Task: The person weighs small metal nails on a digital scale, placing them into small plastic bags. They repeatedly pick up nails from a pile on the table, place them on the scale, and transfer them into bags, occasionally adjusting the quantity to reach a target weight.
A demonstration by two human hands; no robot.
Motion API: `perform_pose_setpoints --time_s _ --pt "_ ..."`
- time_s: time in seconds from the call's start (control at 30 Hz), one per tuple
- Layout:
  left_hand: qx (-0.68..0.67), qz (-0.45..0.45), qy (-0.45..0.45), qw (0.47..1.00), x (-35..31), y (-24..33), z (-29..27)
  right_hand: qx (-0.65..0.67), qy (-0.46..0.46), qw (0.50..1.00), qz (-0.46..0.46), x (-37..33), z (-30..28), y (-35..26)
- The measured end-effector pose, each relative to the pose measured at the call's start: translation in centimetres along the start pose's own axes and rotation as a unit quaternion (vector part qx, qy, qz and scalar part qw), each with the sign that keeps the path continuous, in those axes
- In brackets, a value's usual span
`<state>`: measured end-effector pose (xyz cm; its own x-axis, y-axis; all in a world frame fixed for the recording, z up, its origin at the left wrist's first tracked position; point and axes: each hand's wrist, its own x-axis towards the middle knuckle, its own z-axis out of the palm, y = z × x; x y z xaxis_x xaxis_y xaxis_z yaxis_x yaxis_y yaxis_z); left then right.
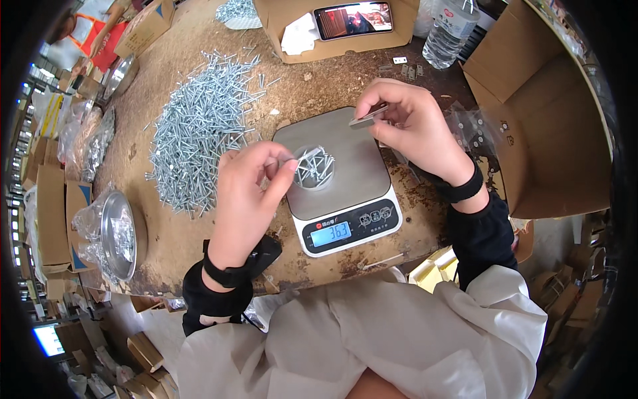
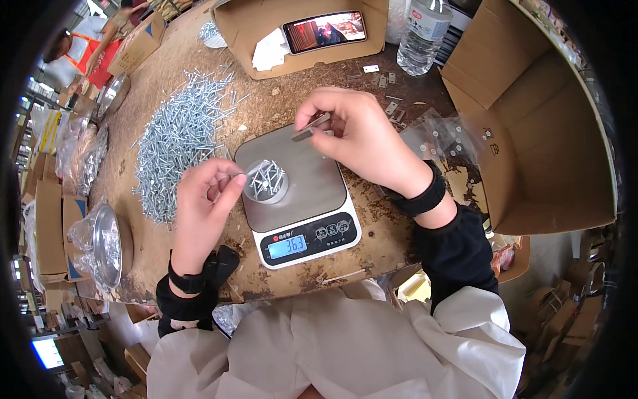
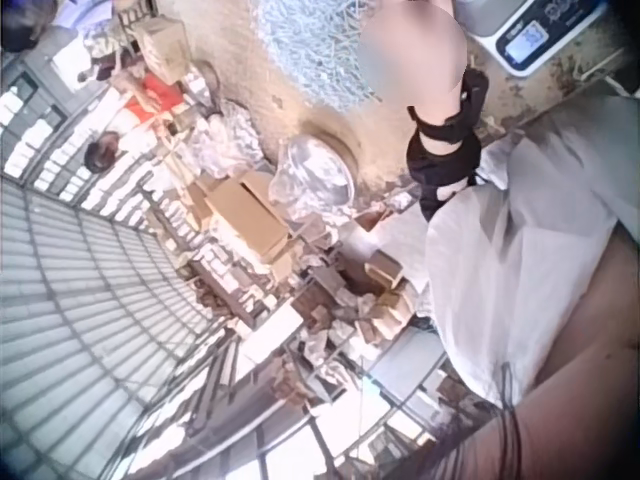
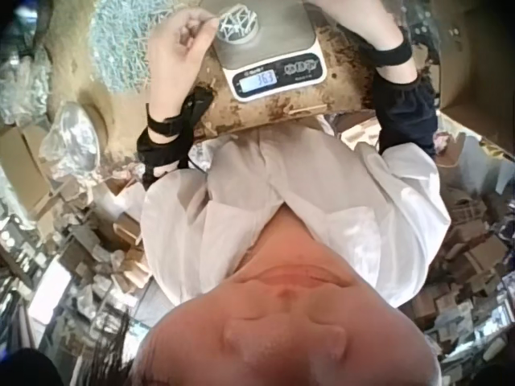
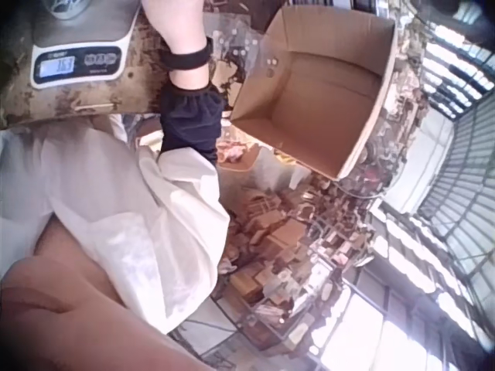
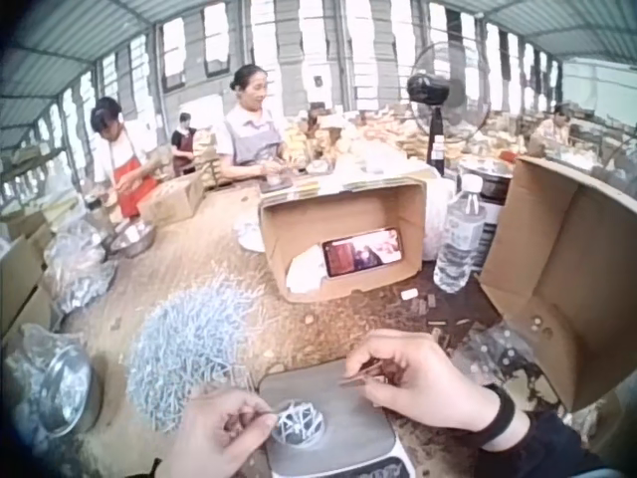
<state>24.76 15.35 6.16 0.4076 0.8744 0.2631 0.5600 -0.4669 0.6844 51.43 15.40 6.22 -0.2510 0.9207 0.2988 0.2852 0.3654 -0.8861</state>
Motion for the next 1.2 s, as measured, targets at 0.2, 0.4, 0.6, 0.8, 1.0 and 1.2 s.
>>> perform_pose_setpoints --time_s 0.2,0.4,0.6,0.8,1.0,1.2 --pt "0.059 0.045 0.121 0.990 -0.1 0.5 -0.4 0.010 -0.030 0.996 -0.083 1.4 3.4 -1.0" --pt "0.062 0.079 0.137 0.985 -0.2 -0.3 -0.7 0.013 -0.078 0.996 -0.043 1.2 3.6 -2.4" --pt "0.050 0.083 0.144 0.985 -0.3 -0.7 -0.9 0.094 -0.065 0.993 0.015 1.3 3.7 -2.3" --pt "0.052 0.092 0.163 0.981 -0.3 -1.1 -0.9 0.140 -0.008 0.990 0.027 1.3 2.9 -1.0" --pt "0.019 0.100 0.175 0.979 -0.2 -1.5 -0.3 0.085 0.033 0.996 -0.015 1.8 4.4 -0.7" --pt "0.001 0.088 0.182 0.979 -0.2 -1.1 -0.3 0.017 0.036 0.998 -0.048 1.8 6.8 -0.8"
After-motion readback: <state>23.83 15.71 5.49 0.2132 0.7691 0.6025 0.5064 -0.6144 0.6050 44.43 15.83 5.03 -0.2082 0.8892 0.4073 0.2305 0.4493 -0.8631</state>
